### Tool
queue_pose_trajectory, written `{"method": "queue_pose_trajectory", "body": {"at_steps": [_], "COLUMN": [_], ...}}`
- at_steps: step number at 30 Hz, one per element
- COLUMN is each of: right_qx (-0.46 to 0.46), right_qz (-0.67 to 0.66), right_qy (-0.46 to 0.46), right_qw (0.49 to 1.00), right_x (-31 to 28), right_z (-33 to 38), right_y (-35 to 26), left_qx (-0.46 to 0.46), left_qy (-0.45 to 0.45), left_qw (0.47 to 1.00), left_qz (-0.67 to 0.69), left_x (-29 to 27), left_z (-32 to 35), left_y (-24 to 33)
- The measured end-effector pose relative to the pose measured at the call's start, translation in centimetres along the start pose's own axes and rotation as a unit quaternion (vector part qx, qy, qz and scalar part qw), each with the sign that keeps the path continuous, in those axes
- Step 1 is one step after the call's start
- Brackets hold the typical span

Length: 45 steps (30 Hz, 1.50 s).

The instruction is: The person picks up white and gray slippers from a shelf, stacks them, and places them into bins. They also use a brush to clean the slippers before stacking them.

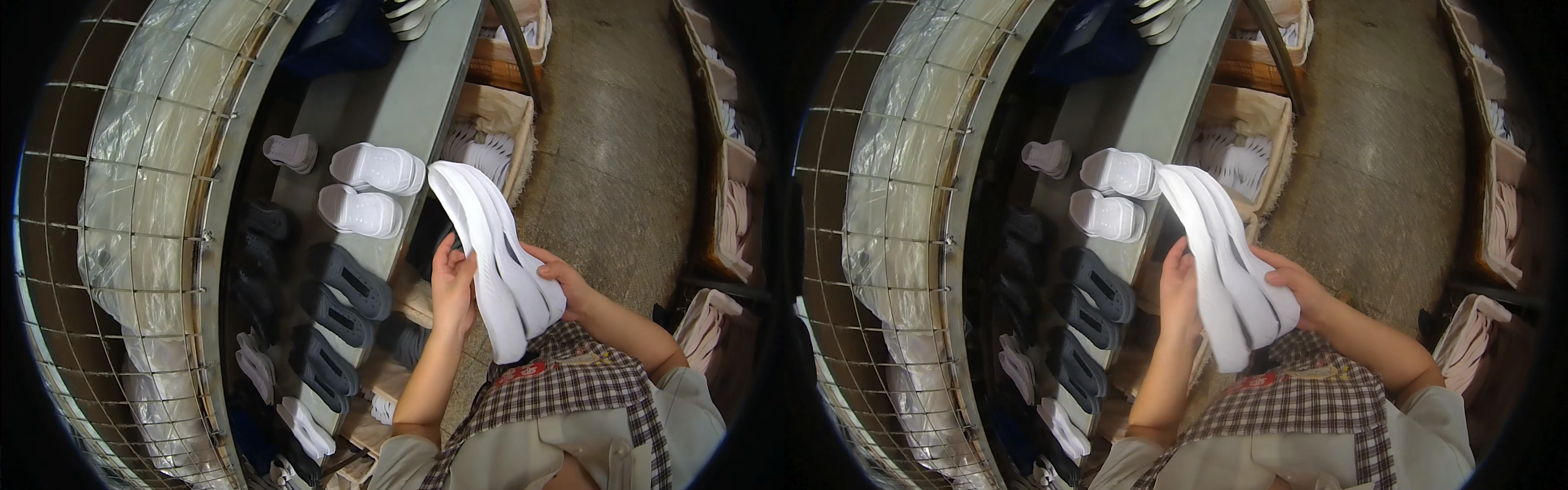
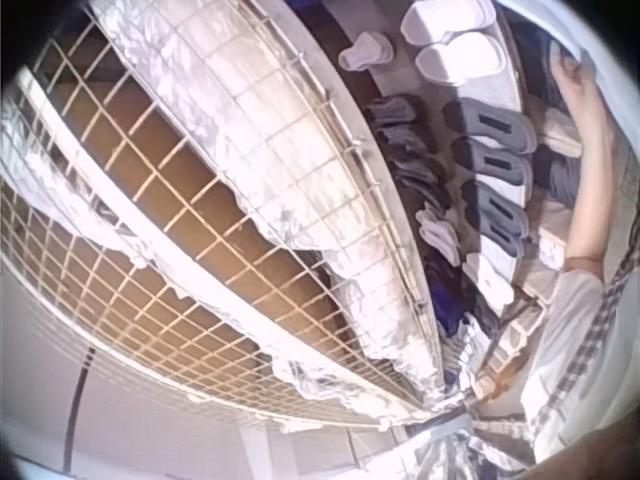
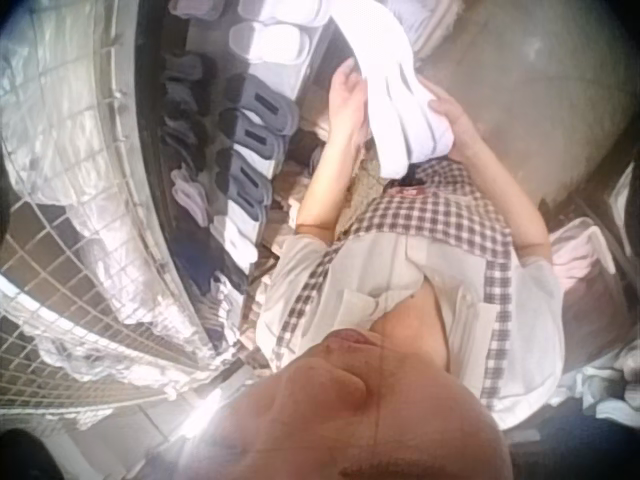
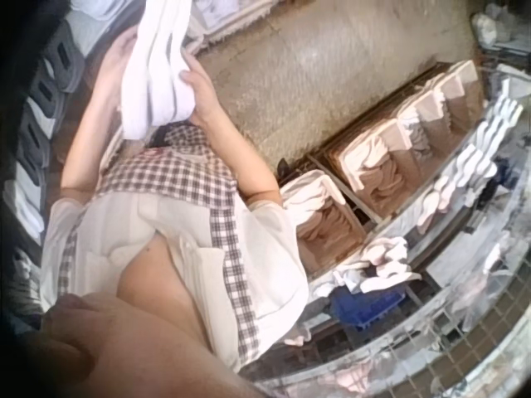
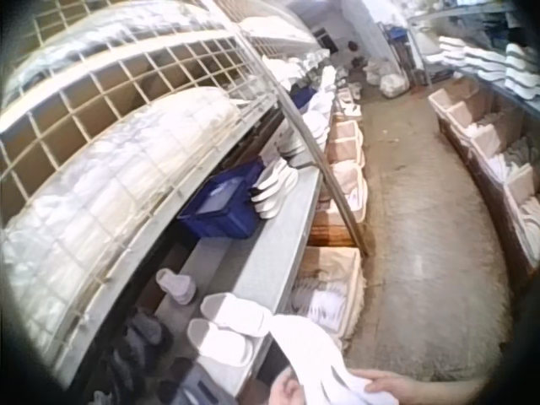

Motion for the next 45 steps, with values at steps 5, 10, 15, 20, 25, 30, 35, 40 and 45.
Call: {"method": "queue_pose_trajectory", "body": {"at_steps": [5,10,15,20,25,30,35,40,45], "right_qx": [0.051,0.030,-0.024,0.079,0.080,0.082,0.062,0.034,-0.011], "right_qz": [-0.042,0.177,0.250,0.127,0.116,0.108,0.118,0.084,0.057], "right_qy": [-0.083,-0.039,0.048,0.159,0.252,0.290,0.346,0.399,0.452], "right_qw": [0.994,0.983,0.967,0.976,0.957,0.947,0.929,0.913,0.890], "right_x": [4.2,5.8,1.3,-4.2,-7.2,-8.3,-8.8,-9.6,-10.5], "right_z": [-2.0,-5.4,-5.1,-3.4,-2.9,-4.2,-5.5,-6.3,-5.4], "right_y": [0.3,0.8,1.4,4.9,6.0,5.8,4.9,5.6,7.2], "left_qx": [-0.129,0.117,0.202,-0.087,-0.134,-0.157,0.067,0.110,0.190], "left_qy": [0.009,-0.087,-0.129,0.082,0.111,0.091,0.280,0.193,0.018], "left_qw": [0.989,0.960,0.966,0.985,0.985,0.982,0.934,0.940,0.849], "left_qz": [0.064,0.239,0.098,0.122,-0.001,0.045,-0.212,-0.257,-0.493], "left_x": [-3.2,-2.1,-8.6,-19.2,-20.7,-23.0,-32.4,-35.9,-35.3], "left_z": [2.0,0.4,-7.3,-15.3,-16.5,-16.7,-23.7,-37.0,-47.0], "left_y": [1.1,10.6,16.4,9.7,7.4,7.1,14.2,17.8,14.3]}}
Point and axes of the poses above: each hand's wrist, its own z-axis away from the middle knuckle, its own x-axis out of the palm, y = z × x, the point moved 6 cm from there along -z, towards the middle knuckle, and after that the axes turned 8 degrees about x, right-handed, at the moved point
